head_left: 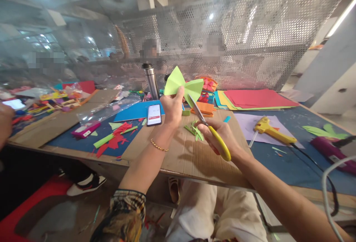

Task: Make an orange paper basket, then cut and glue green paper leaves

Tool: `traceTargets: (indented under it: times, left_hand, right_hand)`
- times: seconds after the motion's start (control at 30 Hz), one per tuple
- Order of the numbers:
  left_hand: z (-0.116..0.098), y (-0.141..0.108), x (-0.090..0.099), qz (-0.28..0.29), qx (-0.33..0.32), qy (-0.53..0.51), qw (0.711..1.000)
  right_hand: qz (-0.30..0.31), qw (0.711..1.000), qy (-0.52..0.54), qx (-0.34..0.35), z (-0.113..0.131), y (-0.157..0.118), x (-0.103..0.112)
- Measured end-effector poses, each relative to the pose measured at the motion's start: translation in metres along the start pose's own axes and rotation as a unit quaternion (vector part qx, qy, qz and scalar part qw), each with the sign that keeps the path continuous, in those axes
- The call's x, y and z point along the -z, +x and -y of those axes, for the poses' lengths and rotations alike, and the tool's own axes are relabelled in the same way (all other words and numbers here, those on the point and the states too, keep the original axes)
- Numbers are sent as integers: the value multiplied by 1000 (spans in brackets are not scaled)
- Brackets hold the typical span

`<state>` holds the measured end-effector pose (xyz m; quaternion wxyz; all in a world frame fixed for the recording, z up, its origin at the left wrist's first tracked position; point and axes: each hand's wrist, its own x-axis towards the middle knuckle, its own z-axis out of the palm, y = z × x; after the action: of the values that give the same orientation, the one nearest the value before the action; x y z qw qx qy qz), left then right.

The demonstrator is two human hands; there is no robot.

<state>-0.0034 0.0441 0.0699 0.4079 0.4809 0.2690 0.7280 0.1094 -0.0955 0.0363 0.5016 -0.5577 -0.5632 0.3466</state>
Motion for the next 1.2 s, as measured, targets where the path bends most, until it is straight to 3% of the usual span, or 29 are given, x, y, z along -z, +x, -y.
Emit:
traceTargets:
  times: [0.17, 0.47, 0.77, 1.2]
  left_hand:
    - [0, 1, 0, 6, 5, 0, 1000]
    - [-1, -8, -4, 12, 17, -8, 1000]
    - [-1, -9, -3, 18, 16, -5, 1000]
    - [0, -10, -3, 38, 33, 3, 999]
  right_hand:
    - [-14, 1000, 11, -23, 2, 0, 0]
    - [-13, 999, 4, 32, -3, 2, 0]
    - [-20, 999, 25, -12, -2, 1, -1]
    - [-39, 999, -18, 23, -7, 3, 0]
